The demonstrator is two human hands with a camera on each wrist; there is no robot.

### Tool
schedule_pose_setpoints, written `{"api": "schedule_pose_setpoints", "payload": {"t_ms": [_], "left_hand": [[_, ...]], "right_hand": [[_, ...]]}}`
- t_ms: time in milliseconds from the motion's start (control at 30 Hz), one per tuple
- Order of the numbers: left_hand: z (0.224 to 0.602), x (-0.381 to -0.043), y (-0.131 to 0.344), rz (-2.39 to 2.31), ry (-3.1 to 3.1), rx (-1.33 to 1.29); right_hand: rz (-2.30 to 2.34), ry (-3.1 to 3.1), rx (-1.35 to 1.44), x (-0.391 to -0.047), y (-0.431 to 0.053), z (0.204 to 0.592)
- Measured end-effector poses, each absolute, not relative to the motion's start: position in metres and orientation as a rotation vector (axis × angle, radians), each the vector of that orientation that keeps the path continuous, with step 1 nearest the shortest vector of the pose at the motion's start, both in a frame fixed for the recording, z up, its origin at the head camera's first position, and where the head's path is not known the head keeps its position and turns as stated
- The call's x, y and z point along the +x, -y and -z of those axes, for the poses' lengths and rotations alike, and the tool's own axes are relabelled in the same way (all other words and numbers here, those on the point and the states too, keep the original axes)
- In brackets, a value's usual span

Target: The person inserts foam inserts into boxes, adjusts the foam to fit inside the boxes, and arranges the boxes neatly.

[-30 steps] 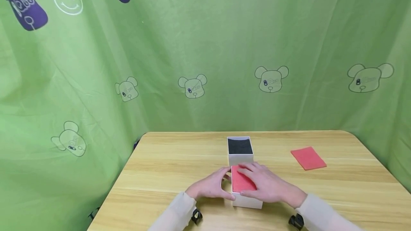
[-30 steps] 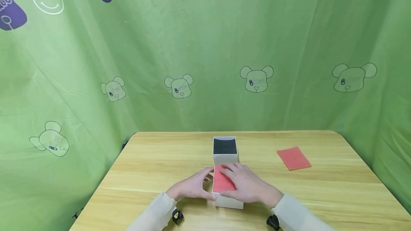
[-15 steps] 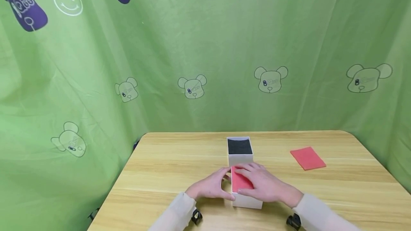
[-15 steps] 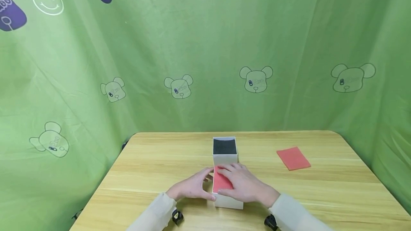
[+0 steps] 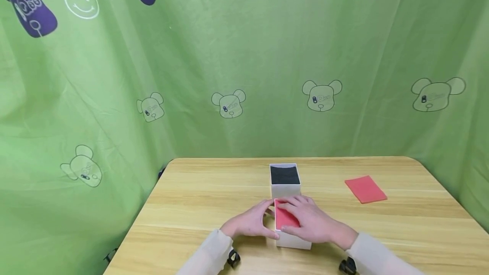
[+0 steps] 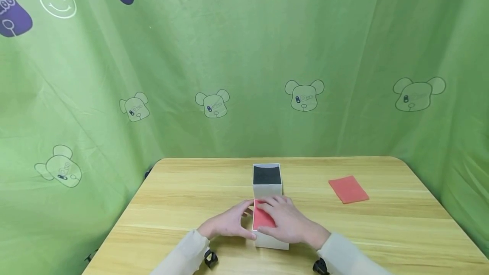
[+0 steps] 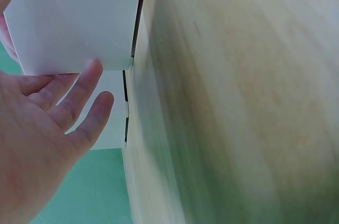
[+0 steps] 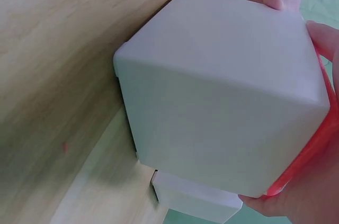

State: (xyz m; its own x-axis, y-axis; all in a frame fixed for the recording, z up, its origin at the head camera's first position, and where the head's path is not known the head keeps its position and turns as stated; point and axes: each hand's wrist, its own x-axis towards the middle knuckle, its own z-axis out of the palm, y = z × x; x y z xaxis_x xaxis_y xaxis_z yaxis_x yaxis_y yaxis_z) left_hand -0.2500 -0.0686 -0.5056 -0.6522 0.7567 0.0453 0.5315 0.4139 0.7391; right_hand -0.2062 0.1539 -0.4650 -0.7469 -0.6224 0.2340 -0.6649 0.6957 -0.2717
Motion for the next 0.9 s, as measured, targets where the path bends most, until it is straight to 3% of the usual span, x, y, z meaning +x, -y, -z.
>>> {"api": "schedule_pose_setpoints", "payload": {"t_ms": [900], "left_hand": [[0.506, -0.2512, 0.0692, -1.079, -2.377, 1.099]], "right_hand": [[-0.574, 2.75, 1.031, -0.2082, -0.1603, 0.4676]]}}
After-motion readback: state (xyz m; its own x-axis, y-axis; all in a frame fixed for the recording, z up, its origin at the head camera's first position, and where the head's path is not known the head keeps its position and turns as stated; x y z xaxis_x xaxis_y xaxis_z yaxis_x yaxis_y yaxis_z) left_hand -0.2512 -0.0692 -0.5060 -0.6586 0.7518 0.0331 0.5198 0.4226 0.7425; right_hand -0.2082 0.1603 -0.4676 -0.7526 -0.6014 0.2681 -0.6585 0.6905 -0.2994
